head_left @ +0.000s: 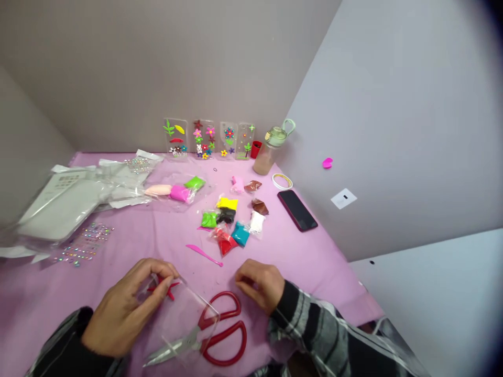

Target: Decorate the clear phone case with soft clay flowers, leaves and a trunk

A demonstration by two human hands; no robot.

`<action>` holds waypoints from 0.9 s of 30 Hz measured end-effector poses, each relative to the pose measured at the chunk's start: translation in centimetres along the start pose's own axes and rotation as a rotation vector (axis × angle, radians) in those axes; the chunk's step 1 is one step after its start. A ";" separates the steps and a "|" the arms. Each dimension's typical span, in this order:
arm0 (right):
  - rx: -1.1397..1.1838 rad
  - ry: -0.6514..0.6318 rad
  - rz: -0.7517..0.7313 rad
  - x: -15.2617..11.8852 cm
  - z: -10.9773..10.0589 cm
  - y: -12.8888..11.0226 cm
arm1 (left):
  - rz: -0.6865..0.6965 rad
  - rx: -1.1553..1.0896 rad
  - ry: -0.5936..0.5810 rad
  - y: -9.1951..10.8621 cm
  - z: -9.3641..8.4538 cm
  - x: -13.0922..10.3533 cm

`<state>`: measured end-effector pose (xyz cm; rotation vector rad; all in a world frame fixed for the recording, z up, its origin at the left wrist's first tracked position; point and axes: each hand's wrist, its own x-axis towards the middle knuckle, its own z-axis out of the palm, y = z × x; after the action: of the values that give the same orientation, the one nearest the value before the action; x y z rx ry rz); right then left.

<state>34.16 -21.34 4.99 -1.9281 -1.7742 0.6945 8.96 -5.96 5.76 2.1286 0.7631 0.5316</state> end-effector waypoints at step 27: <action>1.594 -0.291 0.590 -12.3 5.3 3.0 | 0.583 0.155 -0.069 7.2 4.0 -0.9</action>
<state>32.54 -33.96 -0.06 -1.0647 -0.2130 1.8452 13.13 -12.31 9.00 2.5018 0.1315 0.7110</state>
